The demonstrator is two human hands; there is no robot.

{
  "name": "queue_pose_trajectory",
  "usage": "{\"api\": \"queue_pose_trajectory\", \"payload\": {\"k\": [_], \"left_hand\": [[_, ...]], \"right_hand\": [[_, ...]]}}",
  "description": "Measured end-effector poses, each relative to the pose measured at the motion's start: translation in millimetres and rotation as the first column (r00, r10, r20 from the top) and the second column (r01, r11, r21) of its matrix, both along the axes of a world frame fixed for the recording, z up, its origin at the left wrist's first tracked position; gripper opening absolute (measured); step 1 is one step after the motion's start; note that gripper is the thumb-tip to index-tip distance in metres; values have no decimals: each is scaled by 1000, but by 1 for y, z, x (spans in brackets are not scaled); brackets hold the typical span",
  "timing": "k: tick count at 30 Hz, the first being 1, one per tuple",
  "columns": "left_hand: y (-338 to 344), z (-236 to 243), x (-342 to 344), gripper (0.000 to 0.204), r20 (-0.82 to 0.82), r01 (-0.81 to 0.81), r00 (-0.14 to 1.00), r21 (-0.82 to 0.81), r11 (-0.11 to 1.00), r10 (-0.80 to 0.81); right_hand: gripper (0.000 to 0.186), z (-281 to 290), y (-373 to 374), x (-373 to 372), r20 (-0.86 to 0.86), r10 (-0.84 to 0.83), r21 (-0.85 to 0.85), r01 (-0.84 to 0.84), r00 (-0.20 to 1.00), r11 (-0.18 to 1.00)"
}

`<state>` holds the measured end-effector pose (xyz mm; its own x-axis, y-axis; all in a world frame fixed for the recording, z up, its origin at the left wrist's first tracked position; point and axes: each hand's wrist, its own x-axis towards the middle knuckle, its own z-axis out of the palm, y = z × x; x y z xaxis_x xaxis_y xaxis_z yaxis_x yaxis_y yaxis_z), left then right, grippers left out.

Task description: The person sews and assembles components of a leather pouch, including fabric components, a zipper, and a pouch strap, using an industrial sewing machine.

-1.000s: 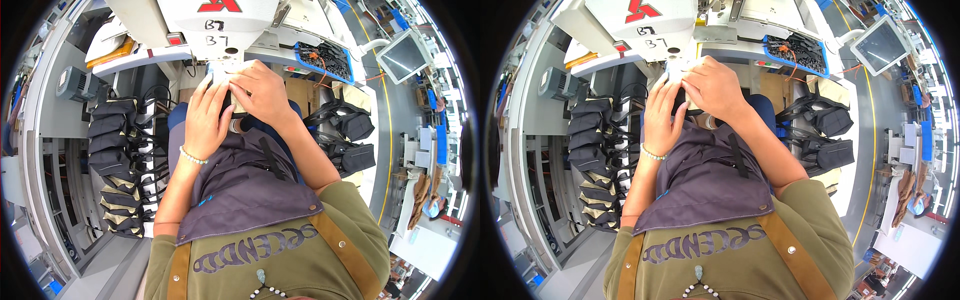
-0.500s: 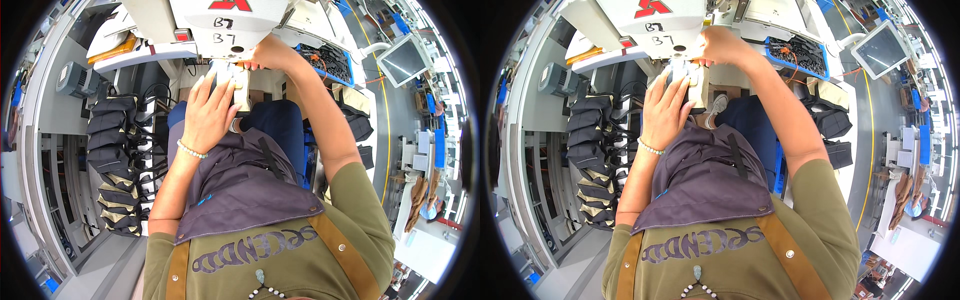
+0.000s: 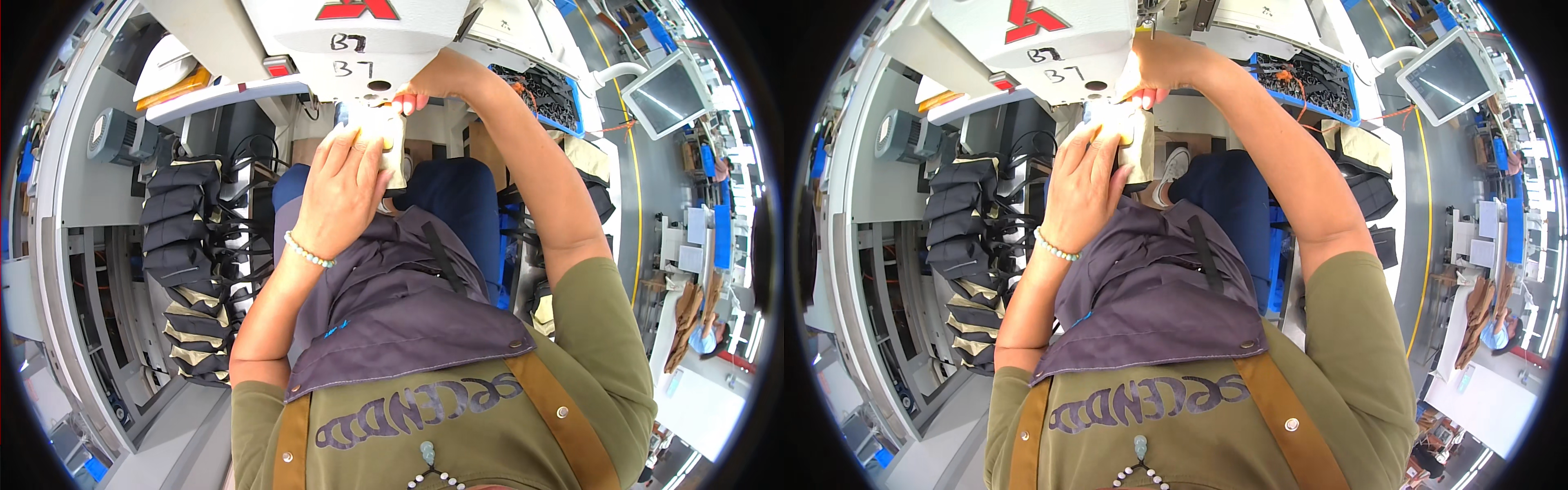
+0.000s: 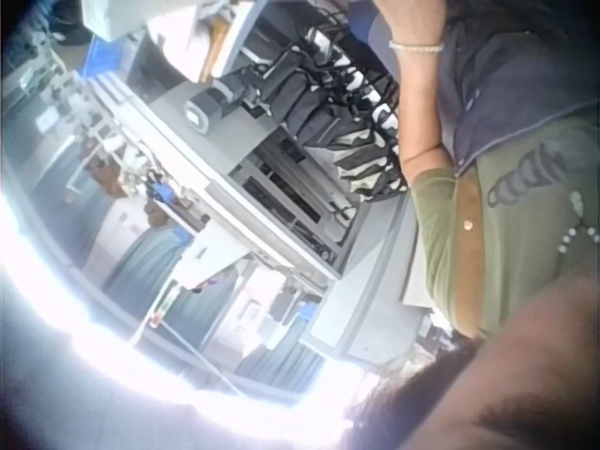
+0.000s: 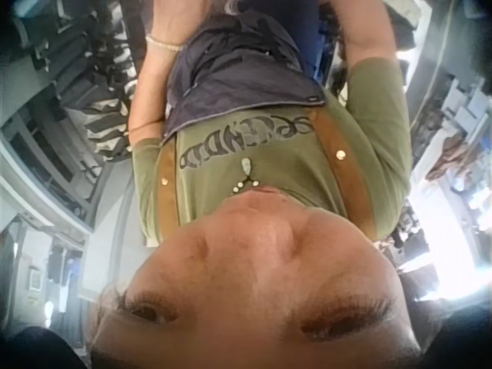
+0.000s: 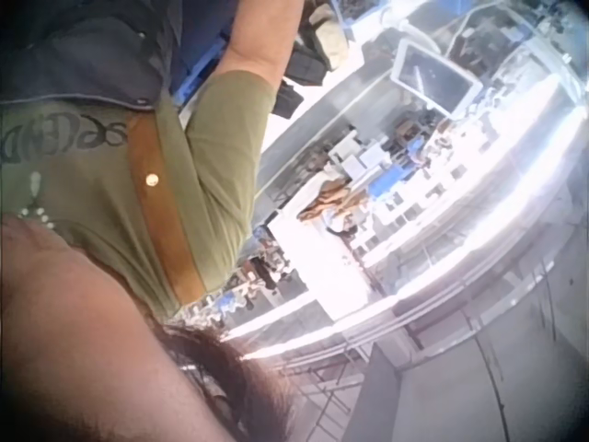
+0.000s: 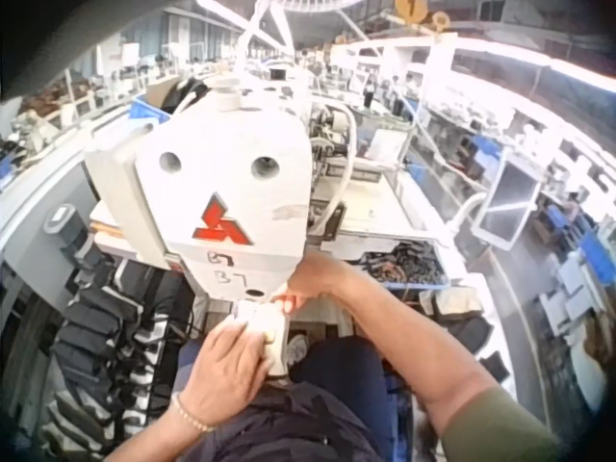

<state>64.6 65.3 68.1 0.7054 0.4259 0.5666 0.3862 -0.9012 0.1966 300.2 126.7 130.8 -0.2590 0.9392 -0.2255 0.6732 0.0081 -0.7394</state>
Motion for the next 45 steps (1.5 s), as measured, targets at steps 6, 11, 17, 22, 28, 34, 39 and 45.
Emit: {"api": "queue_pose_trajectory", "payload": {"k": [6, 11, 17, 22, 28, 34, 39, 45], "left_hand": [[-11, 9, 17, 41, 90, -70, 993, -63, 996, 75], [-10, 1, 8, 36, 170, -67, 978, -314, 947, 125], [-3, -3, -15, 33, 382, -97, 903, -262, 960, 196], [-9, 2, 7, 42, 146, -142, 974, -213, 967, 176], [-7, 1, 19, 45, 13, -97, 995, -4, 995, 97], [-9, -2, 20, 45, 35, -125, 991, -24, 992, 126], [-11, 3, 20, 46, 52, -121, 991, -45, 992, 123], [-13, 3, 18, 44, 48, -122, 991, -60, 991, 125]], "right_hand": [[20, 10, 0, -4, -62, 44, -16, -45, 997, 999], [24, 9, 6, -4, 128, 36, -57, -29, 991, 998], [23, 16, -2, -4, 65, 11, -14, -10, 998, 1000], [18, 14, 1, -9, 85, 28, -1, -28, 996, 1000], [19, 7, 0, -6, 108, 48, 59, -55, 993, 997], [28, 16, -10, -5, 102, 156, 131, -168, 983, 977], [37, 29, -10, -9, 181, 112, -14, -112, 977, 994], [37, 14, -14, -12, 204, 36, 28, -43, 978, 999]]}}
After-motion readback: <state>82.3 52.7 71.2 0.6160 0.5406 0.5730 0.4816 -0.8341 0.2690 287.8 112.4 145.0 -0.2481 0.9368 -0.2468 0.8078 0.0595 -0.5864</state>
